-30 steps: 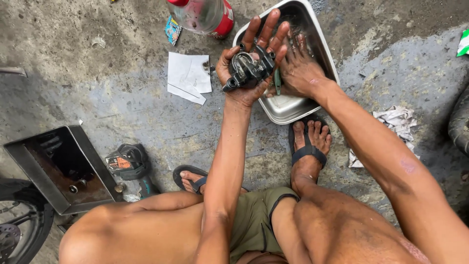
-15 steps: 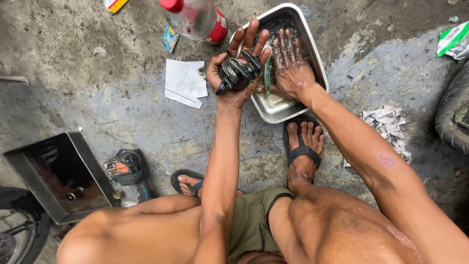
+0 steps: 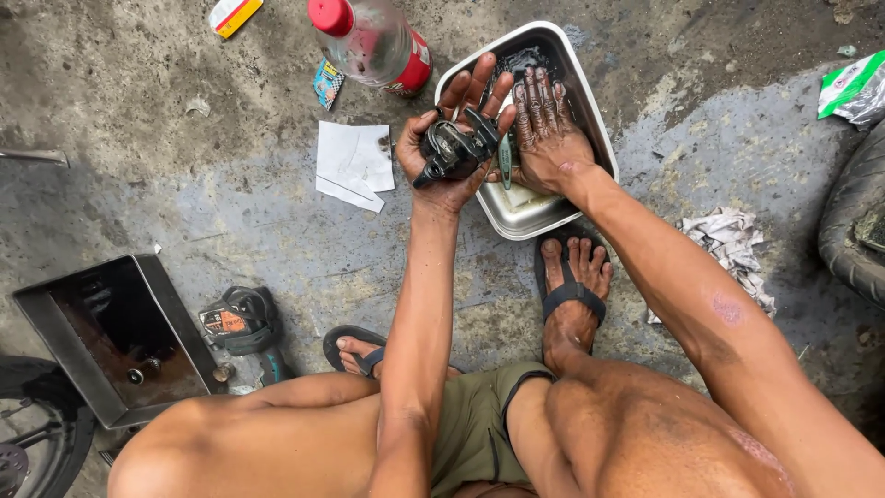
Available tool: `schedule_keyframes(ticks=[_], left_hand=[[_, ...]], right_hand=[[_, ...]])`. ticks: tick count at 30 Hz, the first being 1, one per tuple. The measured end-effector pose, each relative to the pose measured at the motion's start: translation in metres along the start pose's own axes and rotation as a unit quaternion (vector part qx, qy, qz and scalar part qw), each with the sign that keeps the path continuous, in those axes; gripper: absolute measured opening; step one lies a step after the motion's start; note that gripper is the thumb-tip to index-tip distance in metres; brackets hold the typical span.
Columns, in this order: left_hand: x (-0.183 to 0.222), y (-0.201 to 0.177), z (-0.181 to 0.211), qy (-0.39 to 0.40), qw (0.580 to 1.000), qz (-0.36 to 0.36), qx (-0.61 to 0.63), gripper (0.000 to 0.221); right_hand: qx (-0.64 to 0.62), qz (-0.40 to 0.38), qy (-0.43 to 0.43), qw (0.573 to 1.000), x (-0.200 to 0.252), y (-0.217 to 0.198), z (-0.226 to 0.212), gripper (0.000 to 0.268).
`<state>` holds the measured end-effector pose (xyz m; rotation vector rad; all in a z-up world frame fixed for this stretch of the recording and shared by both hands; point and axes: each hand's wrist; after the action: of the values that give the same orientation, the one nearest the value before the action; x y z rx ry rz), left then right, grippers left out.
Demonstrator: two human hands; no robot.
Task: Cleaning a motorcycle brake caliper by scrubbing it with a brush in a tray of cleaning fluid on the floor of a workshop.
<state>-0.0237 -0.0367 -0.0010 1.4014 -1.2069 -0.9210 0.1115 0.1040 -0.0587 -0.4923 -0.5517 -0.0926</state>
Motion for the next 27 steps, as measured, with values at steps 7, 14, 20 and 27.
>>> schedule_keyframes(ticks=[7, 14, 20, 27], left_hand=[[-0.001, -0.004, -0.004, -0.001, 1.000, -0.014, -0.017, 0.055], [-0.016, 0.063, -0.023, 0.077, 0.957, 0.278, 0.044, 0.036], [-0.022, 0.016, -0.017, 0.025, 0.985, 0.171, 0.027, 0.047], [-0.024, 0.030, -0.025, 0.050, 0.974, 0.212, 0.061, 0.046]], right_hand=[[0.261, -0.020, -0.032, 0.965, 0.000, 0.001, -0.007, 0.078], [-0.446, 0.165, 0.129, 0.870, 0.006, -0.018, 0.030, 0.061], [-0.569, 0.094, 0.094, 0.812, -0.007, -0.011, 0.011, 0.089], [-0.736, 0.141, 0.086, 0.657, -0.025, 0.006, -0.010, 0.067]])
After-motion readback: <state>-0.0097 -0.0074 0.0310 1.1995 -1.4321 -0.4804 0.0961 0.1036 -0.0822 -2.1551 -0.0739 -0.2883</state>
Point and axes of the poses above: each hand's wrist, its own x-axis away from the middle knuckle, its own y-axis out of the palm, z = x × y, and after that the axes turned 10 degrees about -y, right-handed
